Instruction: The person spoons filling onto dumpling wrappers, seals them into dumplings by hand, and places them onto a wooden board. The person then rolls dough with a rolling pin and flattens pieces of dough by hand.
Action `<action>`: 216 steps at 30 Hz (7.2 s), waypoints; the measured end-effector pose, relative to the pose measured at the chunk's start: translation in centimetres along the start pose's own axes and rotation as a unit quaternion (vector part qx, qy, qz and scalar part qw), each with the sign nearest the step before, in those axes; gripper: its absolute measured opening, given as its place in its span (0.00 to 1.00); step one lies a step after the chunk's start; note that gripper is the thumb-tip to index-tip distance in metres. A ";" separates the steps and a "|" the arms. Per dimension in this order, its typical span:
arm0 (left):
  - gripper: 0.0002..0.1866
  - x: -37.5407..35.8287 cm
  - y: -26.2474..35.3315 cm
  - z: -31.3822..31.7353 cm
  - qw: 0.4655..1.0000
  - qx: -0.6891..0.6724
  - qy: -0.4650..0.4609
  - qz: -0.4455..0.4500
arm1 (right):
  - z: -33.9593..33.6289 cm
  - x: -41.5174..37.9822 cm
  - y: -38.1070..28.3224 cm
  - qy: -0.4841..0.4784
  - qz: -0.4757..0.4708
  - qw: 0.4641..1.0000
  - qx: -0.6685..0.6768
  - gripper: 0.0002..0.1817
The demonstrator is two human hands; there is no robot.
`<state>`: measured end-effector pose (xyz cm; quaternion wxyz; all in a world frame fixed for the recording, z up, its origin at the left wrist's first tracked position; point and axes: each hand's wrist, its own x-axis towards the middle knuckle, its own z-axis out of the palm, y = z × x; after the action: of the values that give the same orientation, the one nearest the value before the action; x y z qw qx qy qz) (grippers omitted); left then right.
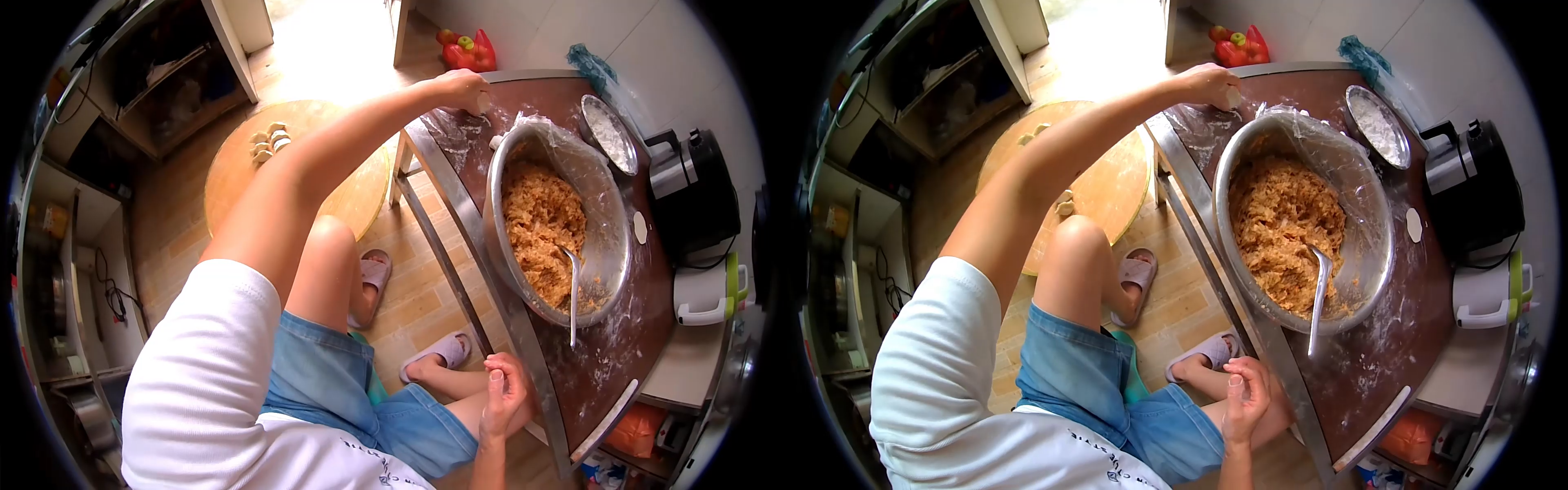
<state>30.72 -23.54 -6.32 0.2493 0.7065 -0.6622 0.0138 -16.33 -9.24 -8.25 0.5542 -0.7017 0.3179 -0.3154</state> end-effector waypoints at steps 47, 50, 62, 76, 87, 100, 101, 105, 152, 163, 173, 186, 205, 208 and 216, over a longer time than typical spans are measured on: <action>0.10 -42.8 -20.4 0.9 0.900 0.100 0.169 -0.390 | 6.3 1.0 0.2 -0.106 0.111 0.974 -0.168 0.05; 0.12 -43.7 -18.1 -1.8 0.886 0.095 0.278 -0.359 | 5.2 -0.4 -0.9 -0.022 0.147 0.981 -0.123 0.09; 0.23 -25.7 10.9 0.5 0.674 -0.601 0.308 -0.299 | -20.2 22.6 -6.7 0.157 0.031 0.976 -0.149 0.21; 0.33 -21.7 16.3 0.1 0.850 -0.333 0.062 -0.403 | -30.3 43.2 9.1 0.192 0.314 0.876 -0.312 0.09; 0.32 -22.1 16.7 0.2 0.840 -0.341 0.048 -0.420 | -30.3 42.6 10.8 0.262 0.294 0.834 -0.387 0.17; 0.26 -22.7 16.8 1.4 0.856 -0.281 0.035 -0.433 | -27.1 24.8 -0.3 -0.010 0.018 0.820 -0.572 0.18; 0.26 -22.3 17.2 1.8 0.853 -0.264 0.052 -0.448 | -24.9 26.7 1.1 -0.031 -0.118 0.828 -0.547 0.19; 0.27 -22.7 17.7 2.9 0.887 -0.267 0.048 -0.374 | -18.3 30.2 4.3 -0.078 -0.167 0.833 -0.521 0.19; 0.38 -22.1 36.4 6.6 0.090 -0.940 -0.262 -0.198 | -10.1 2.6 -10.7 -0.097 0.039 0.980 -0.169 0.06; 0.24 -28.1 29.0 1.2 0.322 -0.856 -0.109 -0.389 | -6.4 13.8 -10.8 -0.214 -0.385 0.749 -0.494 0.13; 0.26 -29.0 25.6 3.2 0.315 -0.856 -0.040 -0.408 | -7.1 14.1 -13.5 -0.147 -0.357 0.844 -0.373 0.10; 0.28 -26.4 27.0 0.4 0.156 -0.931 -0.037 -0.329 | -6.3 14.5 -10.9 -0.219 -0.299 0.884 -0.283 0.05; 0.24 -23.3 33.7 -4.8 0.176 -0.941 0.047 -0.284 | -4.0 0.1 -8.2 0.011 -0.024 0.990 0.136 0.17; 0.24 -24.4 33.5 -4.3 0.178 -0.932 0.052 -0.311 | -5.5 -0.8 -7.6 -0.054 -0.344 0.924 -0.157 0.12; 0.23 -25.8 32.6 -3.4 0.226 -0.917 0.038 -0.326 | -6.1 -1.6 -8.6 -0.119 -0.508 0.788 -0.327 0.10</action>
<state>-2.15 1.75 -1.46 0.7341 0.1467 0.0776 -0.6585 -21.34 -9.93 1.12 0.0846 -0.9332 -0.0684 -0.3424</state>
